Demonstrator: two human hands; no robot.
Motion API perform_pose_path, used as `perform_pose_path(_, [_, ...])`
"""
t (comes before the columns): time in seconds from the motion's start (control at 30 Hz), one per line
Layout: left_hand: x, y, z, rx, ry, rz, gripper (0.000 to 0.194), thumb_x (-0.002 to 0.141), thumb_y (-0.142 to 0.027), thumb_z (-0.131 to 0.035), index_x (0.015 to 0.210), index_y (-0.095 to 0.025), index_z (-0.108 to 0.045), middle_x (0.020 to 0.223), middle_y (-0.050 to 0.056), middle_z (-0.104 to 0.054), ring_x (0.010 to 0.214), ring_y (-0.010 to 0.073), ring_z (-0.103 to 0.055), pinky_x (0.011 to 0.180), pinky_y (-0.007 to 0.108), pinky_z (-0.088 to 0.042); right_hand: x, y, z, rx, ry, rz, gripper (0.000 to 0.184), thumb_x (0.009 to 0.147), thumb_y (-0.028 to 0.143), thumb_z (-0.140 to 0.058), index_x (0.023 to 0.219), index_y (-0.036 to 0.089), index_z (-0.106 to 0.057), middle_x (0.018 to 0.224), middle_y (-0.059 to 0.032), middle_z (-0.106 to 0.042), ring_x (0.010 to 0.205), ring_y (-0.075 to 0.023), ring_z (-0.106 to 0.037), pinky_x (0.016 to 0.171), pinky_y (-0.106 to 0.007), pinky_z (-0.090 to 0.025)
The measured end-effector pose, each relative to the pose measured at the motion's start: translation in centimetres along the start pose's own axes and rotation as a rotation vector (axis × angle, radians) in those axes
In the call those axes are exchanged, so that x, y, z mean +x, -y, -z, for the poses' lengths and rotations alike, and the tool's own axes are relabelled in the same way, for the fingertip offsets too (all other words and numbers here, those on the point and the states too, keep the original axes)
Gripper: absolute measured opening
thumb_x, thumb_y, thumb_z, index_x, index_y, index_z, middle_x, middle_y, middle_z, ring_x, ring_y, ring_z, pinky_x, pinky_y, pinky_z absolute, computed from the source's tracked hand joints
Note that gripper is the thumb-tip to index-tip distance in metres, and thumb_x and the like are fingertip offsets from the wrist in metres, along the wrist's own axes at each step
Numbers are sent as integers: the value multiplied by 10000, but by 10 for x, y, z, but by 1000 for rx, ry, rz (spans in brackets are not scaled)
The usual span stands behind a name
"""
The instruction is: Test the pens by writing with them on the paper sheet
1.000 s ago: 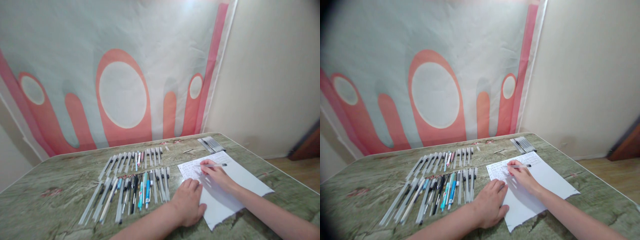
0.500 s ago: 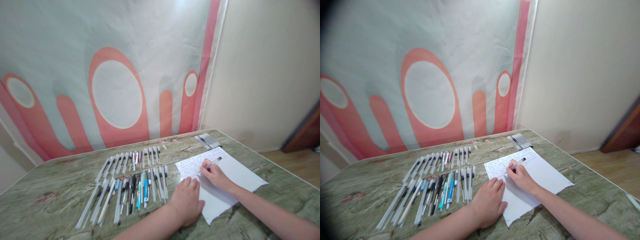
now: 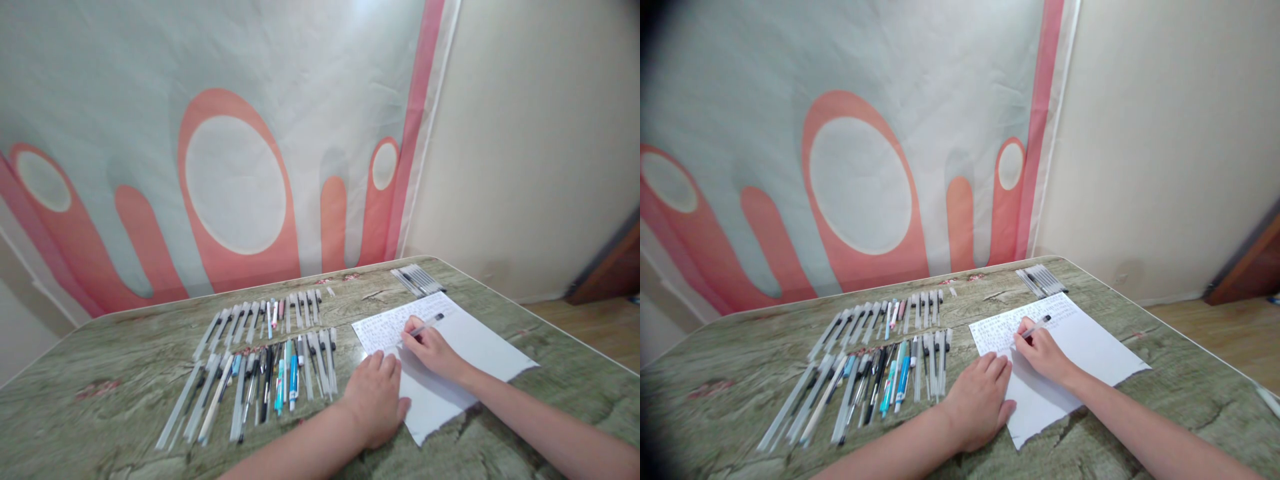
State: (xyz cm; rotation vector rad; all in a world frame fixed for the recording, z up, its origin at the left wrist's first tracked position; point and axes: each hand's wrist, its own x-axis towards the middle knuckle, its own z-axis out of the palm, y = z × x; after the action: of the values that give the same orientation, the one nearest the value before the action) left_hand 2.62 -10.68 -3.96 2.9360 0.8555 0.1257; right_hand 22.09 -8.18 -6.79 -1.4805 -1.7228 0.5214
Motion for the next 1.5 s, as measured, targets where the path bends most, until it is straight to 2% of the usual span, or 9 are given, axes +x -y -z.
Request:
perform_pose_path(0.47, [1, 0, -1, -7, -5, 7, 594, 837, -478, -259, 1284, -88, -301, 1262, 139, -390, 1173, 270, -291, 966, 397, -255, 0, -1, -1, -13, -19, 5, 150, 788, 295, -419, 670, 206, -439, 554, 35, -459, 532, -132, -444, 530, -260, -346])
perform_pose_path(0.97, [0, 1, -3, -15, -29, -5, 621, 842, -509, -196, 1273, -79, -318, 1257, 138, -390, 1170, 265, -292, 971, 383, -252, 0, 1, 1, 10, -1, 6, 147, 798, 272, -409, 667, 204, -419, 563, 39, -423, 540, -127, -422, 532, -260, -332])
perform_pose_path(1.17, [-1, 2, -3, -19, -32, -17, 612, 843, -498, -207, 1265, -72, -328, 1247, 138, -400, 1157, 268, -303, 961, 383, -267, 2, -8, 0, 147, -105, -130, 197, 796, 337, -423, 656, 199, -429, 499, 60, -383, 468, -104, -379, 472, -234, -322])
perform_pose_path(1.3, [-1, 1, -3, -17, -23, -8, 628, 840, -507, -200, 1265, -62, -328, 1254, 145, -392, 1161, 267, -298, 958, 379, -269, 7, -6, -2, 245, -82, -158, 265, 799, 410, -436, 658, 186, -457, 524, 40, -456, 493, -100, -433, 499, -228, -365])
perform_pose_path(1.37, [-1, 0, -3, -21, -15, -1, 636, 838, -511, -199, 1270, -60, -324, 1267, 148, -380, 1168, 271, -288, 959, 380, -266, 15, -2, -3, 304, -56, -164, 285, 806, 442, -416, 738, 178, -502, 583, 16, -513, 528, -110, -478, 502, -229, -392])
perform_pose_path(1.5, [-2, -1, -3, -32, 5, -2, 628, 833, -504, -230, 1249, -50, -355, 1234, 161, -408, 1153, 282, -300, 935, 393, -281, 46, 7, -13, 343, 116, -106, 347, 814, 469, -383, 929, 173, -522, 702, -25, -584, 566, -129, -527, 454, -224, -417])
